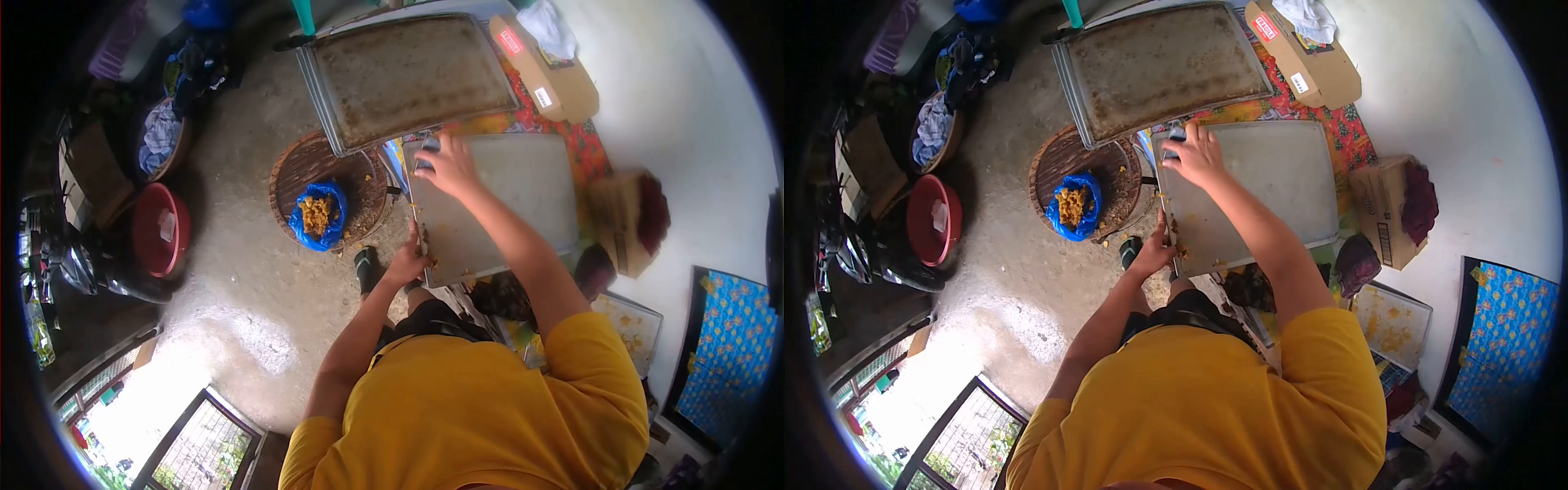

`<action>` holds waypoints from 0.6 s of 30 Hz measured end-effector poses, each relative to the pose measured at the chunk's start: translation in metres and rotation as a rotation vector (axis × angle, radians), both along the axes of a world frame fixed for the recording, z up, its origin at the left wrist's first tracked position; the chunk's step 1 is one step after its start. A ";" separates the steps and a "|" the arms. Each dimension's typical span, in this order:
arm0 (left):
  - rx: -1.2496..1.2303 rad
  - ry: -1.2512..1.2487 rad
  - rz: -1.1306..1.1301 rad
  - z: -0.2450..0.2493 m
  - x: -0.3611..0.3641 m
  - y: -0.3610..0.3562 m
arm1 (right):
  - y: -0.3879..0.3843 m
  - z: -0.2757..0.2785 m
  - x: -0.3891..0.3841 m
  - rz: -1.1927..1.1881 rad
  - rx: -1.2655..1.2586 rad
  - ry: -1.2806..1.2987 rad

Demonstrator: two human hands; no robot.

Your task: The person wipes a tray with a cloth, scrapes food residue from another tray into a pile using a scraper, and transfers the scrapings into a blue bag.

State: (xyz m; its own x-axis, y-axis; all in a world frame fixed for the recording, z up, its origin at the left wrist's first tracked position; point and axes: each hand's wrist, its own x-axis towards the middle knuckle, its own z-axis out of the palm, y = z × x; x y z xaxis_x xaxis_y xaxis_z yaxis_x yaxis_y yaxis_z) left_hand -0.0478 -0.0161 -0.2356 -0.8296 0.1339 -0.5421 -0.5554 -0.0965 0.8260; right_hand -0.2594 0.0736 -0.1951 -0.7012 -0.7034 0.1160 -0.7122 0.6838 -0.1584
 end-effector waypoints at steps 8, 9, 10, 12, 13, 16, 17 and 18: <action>-0.005 0.008 0.018 -0.003 0.002 0.001 | -0.016 -0.003 -0.010 -0.102 0.024 0.039; -0.012 0.009 0.018 -0.004 0.002 0.002 | -0.012 -0.005 -0.006 -0.070 0.001 0.051; -0.018 0.013 0.019 -0.004 0.001 0.002 | -0.005 -0.007 0.000 -0.036 -0.021 0.067; -0.033 -0.025 -0.031 0.000 -0.001 -0.001 | -0.002 -0.006 0.004 0.008 -0.035 0.075; -0.038 -0.042 -0.053 0.004 -0.002 -0.002 | -0.003 -0.005 0.004 0.018 -0.026 0.067; -0.041 -0.083 -0.068 0.020 -0.006 -0.004 | -0.015 0.000 -0.007 -0.067 -0.007 0.050; -0.036 -0.046 -0.037 0.016 -0.005 -0.002 | -0.020 0.000 -0.016 -0.115 -0.006 0.046; -0.033 -0.010 -0.008 0.010 -0.003 0.000 | -0.023 -0.005 -0.022 -0.133 -0.031 0.067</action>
